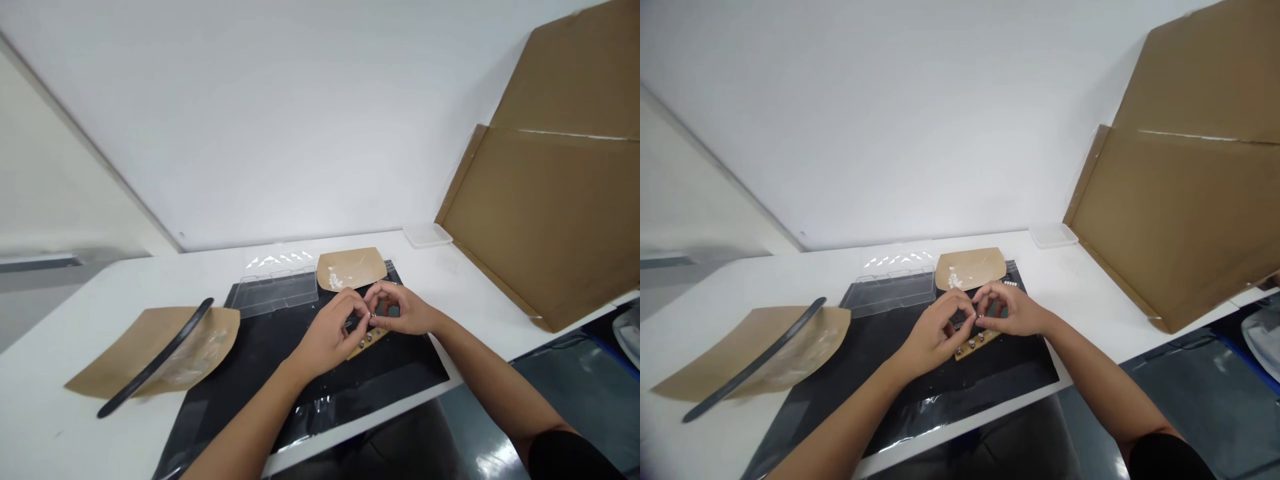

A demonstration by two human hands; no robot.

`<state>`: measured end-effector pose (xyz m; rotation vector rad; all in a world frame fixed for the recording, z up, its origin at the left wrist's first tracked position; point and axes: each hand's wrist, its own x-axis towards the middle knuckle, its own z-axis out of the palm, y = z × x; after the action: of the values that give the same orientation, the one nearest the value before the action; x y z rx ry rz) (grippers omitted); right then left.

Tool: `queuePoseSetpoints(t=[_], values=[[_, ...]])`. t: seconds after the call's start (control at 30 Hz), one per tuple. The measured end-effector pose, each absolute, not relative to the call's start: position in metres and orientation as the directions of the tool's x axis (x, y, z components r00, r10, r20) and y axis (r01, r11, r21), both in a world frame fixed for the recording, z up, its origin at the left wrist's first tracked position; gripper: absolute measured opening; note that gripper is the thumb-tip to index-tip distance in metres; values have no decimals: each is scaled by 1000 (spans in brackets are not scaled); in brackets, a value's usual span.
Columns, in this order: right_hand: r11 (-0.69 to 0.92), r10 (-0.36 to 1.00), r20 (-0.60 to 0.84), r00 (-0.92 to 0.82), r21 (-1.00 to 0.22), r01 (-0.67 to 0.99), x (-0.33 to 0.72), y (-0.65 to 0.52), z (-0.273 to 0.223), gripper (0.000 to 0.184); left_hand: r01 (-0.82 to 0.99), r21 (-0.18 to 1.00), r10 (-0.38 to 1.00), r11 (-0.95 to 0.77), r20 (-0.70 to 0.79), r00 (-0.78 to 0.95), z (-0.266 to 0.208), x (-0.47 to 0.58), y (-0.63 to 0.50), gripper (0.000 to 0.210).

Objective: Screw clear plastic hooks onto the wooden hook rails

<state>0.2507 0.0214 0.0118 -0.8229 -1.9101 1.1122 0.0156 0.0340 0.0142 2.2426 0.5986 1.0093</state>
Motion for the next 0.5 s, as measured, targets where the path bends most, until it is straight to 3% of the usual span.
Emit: queuePoseSetpoints(t=[0.1, 0.3, 0.5], values=[[447, 835, 312, -453, -865, 229, 249, 20, 14, 28, 162, 670, 625, -724, 539, 564, 15, 17, 34, 8], [550, 829, 434, -353, -748, 372, 244, 15, 18, 22, 150, 685, 662, -713, 588, 465, 17, 19, 34, 11], [647, 762, 576, -296, -687, 331, 242, 11, 15, 11, 61, 748, 687, -661, 570, 450, 18, 18, 31, 12]])
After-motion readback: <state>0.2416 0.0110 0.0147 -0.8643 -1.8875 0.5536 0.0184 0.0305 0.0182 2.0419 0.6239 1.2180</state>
